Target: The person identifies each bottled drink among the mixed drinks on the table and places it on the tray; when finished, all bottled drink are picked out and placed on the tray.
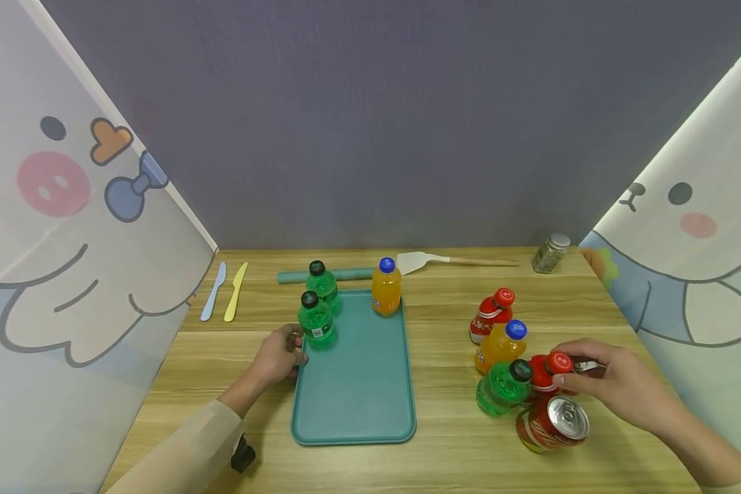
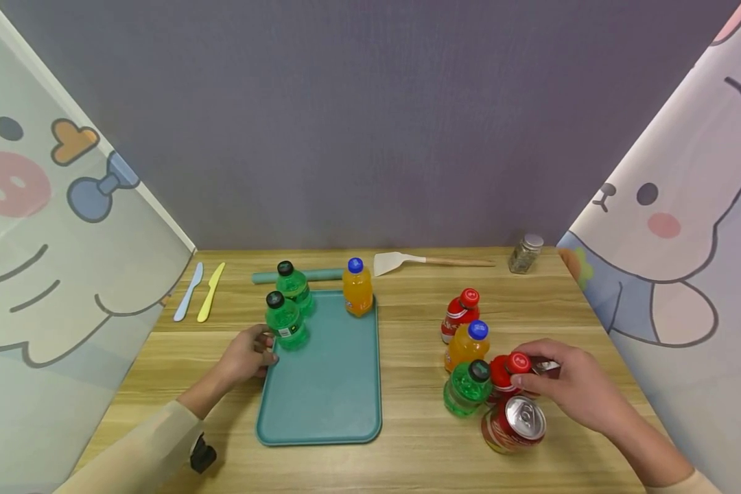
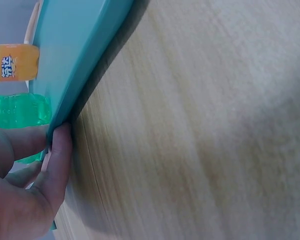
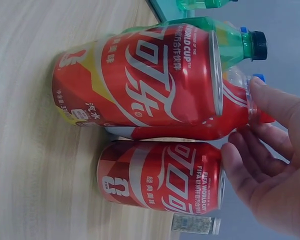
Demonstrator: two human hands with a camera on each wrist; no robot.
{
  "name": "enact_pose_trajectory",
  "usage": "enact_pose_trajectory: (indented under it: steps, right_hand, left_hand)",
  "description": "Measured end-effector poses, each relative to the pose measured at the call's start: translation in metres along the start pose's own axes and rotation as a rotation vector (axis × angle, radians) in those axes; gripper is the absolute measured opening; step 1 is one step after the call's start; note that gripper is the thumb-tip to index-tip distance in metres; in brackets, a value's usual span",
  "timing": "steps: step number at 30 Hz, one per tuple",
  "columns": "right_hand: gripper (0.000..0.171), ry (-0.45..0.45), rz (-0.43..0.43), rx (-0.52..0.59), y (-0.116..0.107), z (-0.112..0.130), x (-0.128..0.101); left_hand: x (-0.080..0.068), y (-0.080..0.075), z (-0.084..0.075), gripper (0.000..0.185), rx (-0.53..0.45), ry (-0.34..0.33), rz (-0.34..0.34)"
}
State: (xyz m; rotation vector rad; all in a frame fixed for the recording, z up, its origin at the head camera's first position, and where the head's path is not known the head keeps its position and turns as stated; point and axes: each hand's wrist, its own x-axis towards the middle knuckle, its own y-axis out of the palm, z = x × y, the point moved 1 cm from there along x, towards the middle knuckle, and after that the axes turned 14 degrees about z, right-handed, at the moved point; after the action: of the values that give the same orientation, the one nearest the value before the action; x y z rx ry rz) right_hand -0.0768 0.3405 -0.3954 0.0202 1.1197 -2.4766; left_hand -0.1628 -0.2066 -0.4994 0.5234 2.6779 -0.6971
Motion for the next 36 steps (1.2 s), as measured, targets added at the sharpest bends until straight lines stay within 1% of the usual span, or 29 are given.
enact_pose_trajectory:
  steps: [3,5,8,9,10,12,15,17,19,23,29,33,36]
  right_hand:
    - [0.031,-0.017,-0.052,-0.034,0.0,-0.001,-0.001]
    - [0.032,-0.066,-0.085,-0.033,-0.001,-0.002,-0.001]
    - [0.035,-0.118,-0.108,0.045,-0.006,-0.003,-0.002]
    - [0.036,-0.123,-0.11,0.075,-0.008,-0.002,-0.002]
    - [0.036,-0.121,-0.104,0.097,-0.011,0.0,-0.003]
    - [0.037,-0.099,-0.1,0.105,-0.017,0.004,-0.005]
    - [0.038,-0.076,-0.097,0.074,-0.026,0.013,-0.007]
    - [0.038,-0.075,-0.097,0.058,-0.033,0.019,-0.007]
    - [0.037,-0.071,-0.096,0.065,-0.039,0.024,-0.008]
    - [0.035,-0.044,-0.118,0.07,-0.054,0.032,-0.01]
    - [0.034,-0.059,-0.183,0.098,-0.071,0.047,-0.007]
    - [0.033,-0.041,-0.206,0.072,-0.079,0.061,-0.001]
    - [0.033,-0.039,-0.205,0.041,-0.082,0.073,0.005]
  left_hand:
    - [0.0,0.0,0.001,0.061,0.0,0.005,0.001]
    - [0.001,0.0,0.001,0.061,-0.001,0.005,0.001]
    - [0.0,0.0,0.0,0.061,-0.002,0.002,0.003]
    - [0.0,0.0,0.0,0.061,-0.002,0.001,0.003]
    - [0.0,0.0,0.0,0.061,-0.003,0.0,0.003]
    - [0.0,0.0,-0.001,0.061,0.0,-0.002,0.003]
    - [-0.001,0.0,-0.001,0.061,-0.002,-0.004,0.003]
    - [-0.001,0.0,-0.001,0.061,-0.002,-0.003,0.002]
    - [-0.001,0.0,-0.001,0.06,-0.003,0.002,0.002]
    - [-0.001,0.001,0.0,0.06,-0.002,0.009,0.004]
    - [-0.001,0.001,-0.001,0.06,-0.006,0.01,0.005]
    - [-0.001,0.001,-0.001,0.06,-0.013,0.013,0.006]
    - [0.0,0.0,0.0,0.06,-0.017,0.012,0.008]
